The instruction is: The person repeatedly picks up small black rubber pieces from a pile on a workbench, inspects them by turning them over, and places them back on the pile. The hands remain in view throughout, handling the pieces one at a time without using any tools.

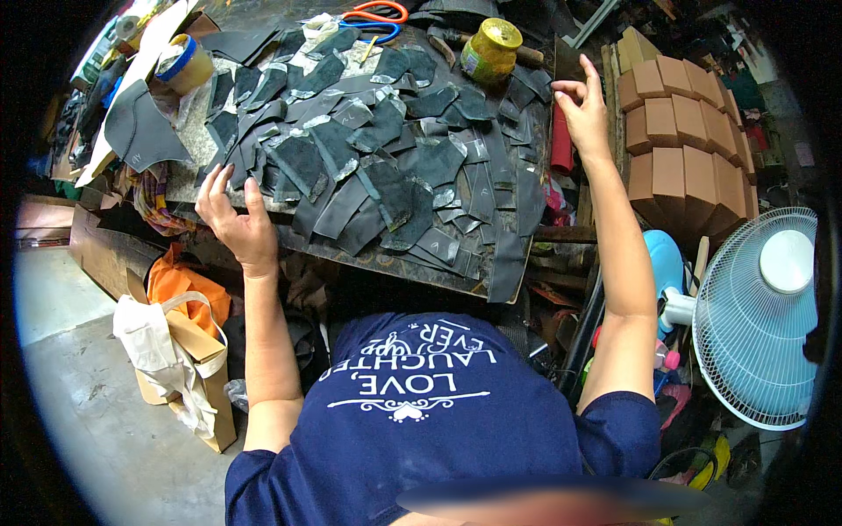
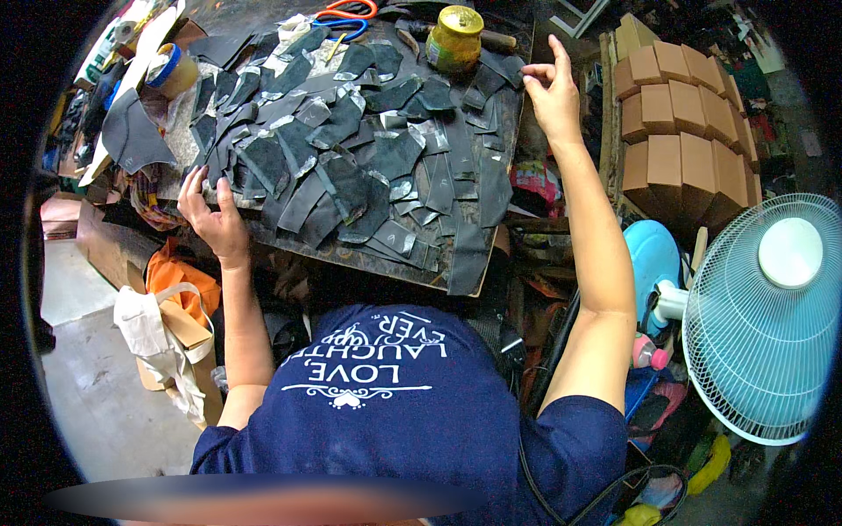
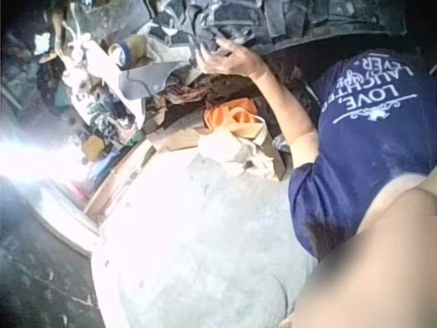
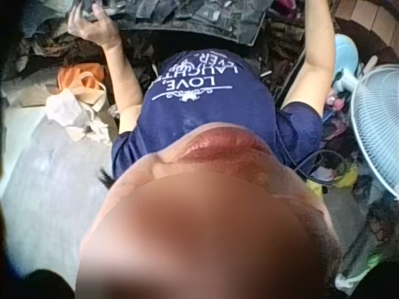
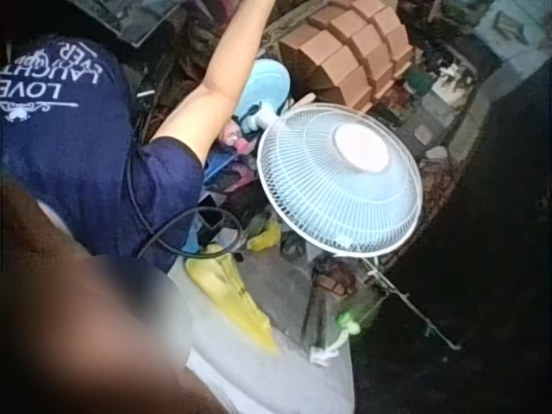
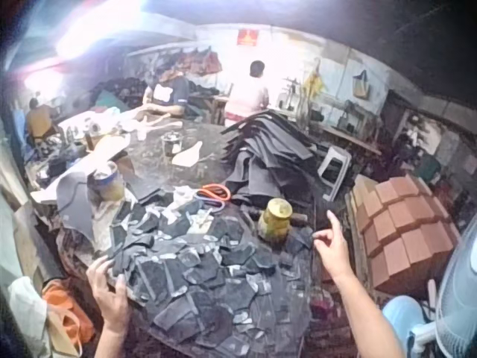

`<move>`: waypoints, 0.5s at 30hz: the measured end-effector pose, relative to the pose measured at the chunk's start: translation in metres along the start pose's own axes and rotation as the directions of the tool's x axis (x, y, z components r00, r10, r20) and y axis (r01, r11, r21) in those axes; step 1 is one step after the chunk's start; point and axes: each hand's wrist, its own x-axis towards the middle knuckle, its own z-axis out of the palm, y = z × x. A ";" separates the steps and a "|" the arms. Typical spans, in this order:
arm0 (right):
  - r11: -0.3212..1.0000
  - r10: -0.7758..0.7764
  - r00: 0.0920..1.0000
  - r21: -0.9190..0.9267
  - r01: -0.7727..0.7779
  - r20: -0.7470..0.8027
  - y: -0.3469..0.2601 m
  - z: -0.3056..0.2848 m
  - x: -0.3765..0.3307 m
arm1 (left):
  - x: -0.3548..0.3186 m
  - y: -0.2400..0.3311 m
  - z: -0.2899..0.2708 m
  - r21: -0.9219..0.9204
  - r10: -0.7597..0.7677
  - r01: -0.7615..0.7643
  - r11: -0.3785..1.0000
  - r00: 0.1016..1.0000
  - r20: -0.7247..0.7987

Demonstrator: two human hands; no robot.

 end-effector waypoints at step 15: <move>0.982 -0.176 0.967 -0.030 0.185 0.185 -0.075 0.035 -0.058 | 0.000 -0.002 0.001 0.002 -0.025 0.025 1.000 1.000 0.004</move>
